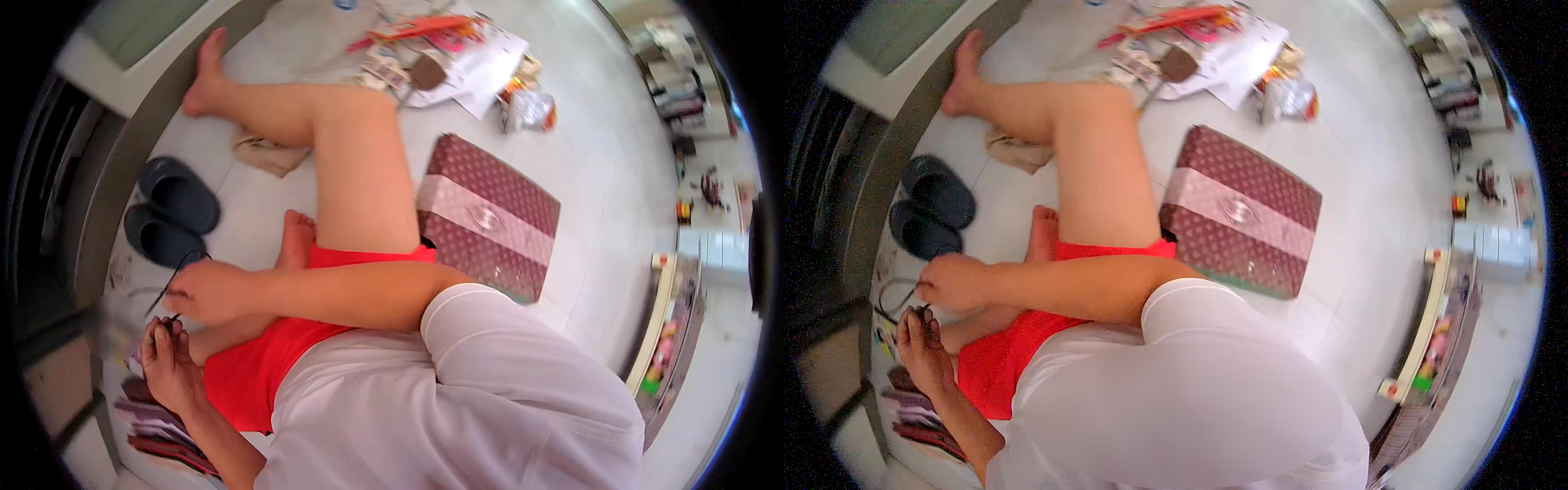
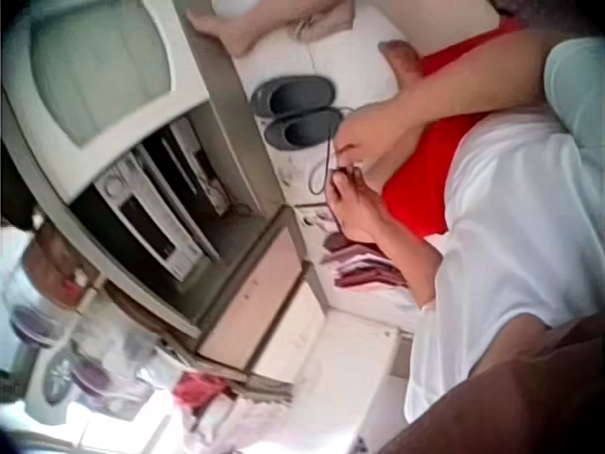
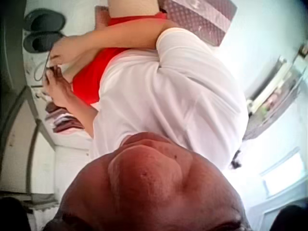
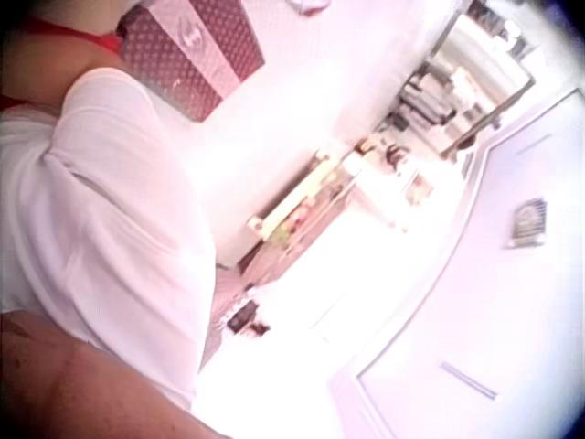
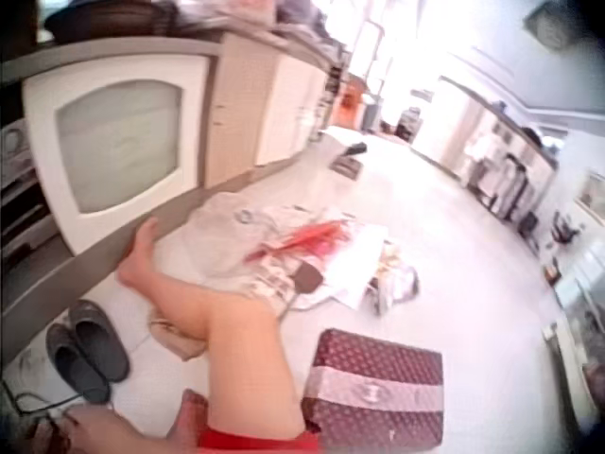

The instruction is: The person wipes the inside of a cabinet shelf with a cloth, places audio and video equipment into the cabinet, and sorts through books, photo albums, and DVD cases on the floor by hand.

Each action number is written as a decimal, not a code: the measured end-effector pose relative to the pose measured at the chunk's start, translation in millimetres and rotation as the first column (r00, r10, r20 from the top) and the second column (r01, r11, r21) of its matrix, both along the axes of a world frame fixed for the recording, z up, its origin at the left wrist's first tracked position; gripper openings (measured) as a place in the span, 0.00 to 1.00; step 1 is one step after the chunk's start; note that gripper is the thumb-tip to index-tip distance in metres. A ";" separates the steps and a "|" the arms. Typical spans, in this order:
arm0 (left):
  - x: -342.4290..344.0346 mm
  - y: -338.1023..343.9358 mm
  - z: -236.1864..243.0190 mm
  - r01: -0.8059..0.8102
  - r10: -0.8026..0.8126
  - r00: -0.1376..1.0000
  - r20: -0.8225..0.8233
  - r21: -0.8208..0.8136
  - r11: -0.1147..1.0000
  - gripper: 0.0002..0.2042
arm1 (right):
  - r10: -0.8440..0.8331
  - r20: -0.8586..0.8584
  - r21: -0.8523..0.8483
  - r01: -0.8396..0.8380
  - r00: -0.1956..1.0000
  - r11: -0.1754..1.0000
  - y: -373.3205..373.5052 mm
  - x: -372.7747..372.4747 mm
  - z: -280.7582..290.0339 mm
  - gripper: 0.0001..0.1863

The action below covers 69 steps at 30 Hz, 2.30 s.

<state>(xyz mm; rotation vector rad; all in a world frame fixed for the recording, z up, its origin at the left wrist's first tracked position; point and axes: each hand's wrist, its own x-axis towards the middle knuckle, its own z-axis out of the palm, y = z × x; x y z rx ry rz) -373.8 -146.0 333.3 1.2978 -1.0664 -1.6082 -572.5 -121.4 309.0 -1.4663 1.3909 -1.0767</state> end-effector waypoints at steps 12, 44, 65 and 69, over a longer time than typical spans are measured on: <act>6.4 -19.5 42.3 0.045 -0.060 0.993 0.105 0.135 0.990 0.09 | 0.019 -0.184 -0.148 -0.047 0.983 0.988 6.6 16.4 6.6 0.12; 49.3 20.8 -10.0 -0.057 0.484 0.641 -0.596 0.592 0.804 0.10 | 0.709 -0.053 0.012 -0.709 0.703 0.705 -18.9 57.4 35.7 0.07; -21.6 -12.0 1.0 -0.144 0.228 0.933 -0.278 0.293 0.945 0.16 | 0.047 0.289 0.349 -0.151 0.956 0.925 -11.2 -55.0 9.9 0.14; -14.9 -12.9 -4.1 -0.024 0.078 0.987 -0.139 0.350 0.936 0.24 | 0.247 0.137 0.280 -0.277 0.959 0.919 -9.9 -36.0 12.8 0.12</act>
